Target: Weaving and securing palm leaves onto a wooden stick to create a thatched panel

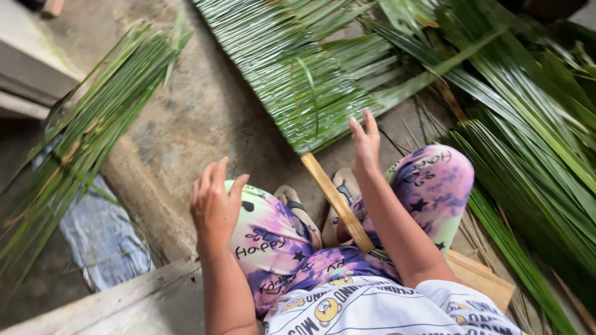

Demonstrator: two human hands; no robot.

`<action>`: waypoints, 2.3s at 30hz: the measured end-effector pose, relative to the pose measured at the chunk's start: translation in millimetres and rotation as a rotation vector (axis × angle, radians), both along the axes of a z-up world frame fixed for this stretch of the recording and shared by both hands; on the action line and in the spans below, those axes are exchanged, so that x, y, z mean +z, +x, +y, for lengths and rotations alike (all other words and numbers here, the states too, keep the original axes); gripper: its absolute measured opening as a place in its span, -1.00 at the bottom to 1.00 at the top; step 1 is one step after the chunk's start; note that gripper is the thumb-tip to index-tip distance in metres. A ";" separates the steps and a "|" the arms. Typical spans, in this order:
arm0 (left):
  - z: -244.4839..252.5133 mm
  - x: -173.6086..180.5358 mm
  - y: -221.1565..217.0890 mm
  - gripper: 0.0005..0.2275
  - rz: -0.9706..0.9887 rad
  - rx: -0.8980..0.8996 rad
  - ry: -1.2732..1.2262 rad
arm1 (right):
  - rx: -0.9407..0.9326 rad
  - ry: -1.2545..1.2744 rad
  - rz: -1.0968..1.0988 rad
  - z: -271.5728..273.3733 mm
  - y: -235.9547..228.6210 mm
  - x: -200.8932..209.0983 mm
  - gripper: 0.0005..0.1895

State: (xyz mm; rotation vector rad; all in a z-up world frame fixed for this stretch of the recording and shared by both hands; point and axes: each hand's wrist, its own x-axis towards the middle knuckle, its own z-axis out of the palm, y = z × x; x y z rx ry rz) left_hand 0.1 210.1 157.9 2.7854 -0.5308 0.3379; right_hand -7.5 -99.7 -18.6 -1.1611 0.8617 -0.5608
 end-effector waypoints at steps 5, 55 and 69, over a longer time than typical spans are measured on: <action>13.8 10.3 3.6 -0.52 0.126 -0.070 -0.012 | 0.049 -0.189 -0.377 -60.9 -85.9 135.2 -0.62; -9.4 -13.6 16.5 -0.60 0.086 0.009 0.408 | -0.072 -1.421 1.303 -303.3 -354.3 -205.5 -0.79; -12.8 -10.2 12.7 -0.61 0.036 0.043 0.463 | -0.049 -0.621 0.957 -335.7 -388.0 -142.3 -0.79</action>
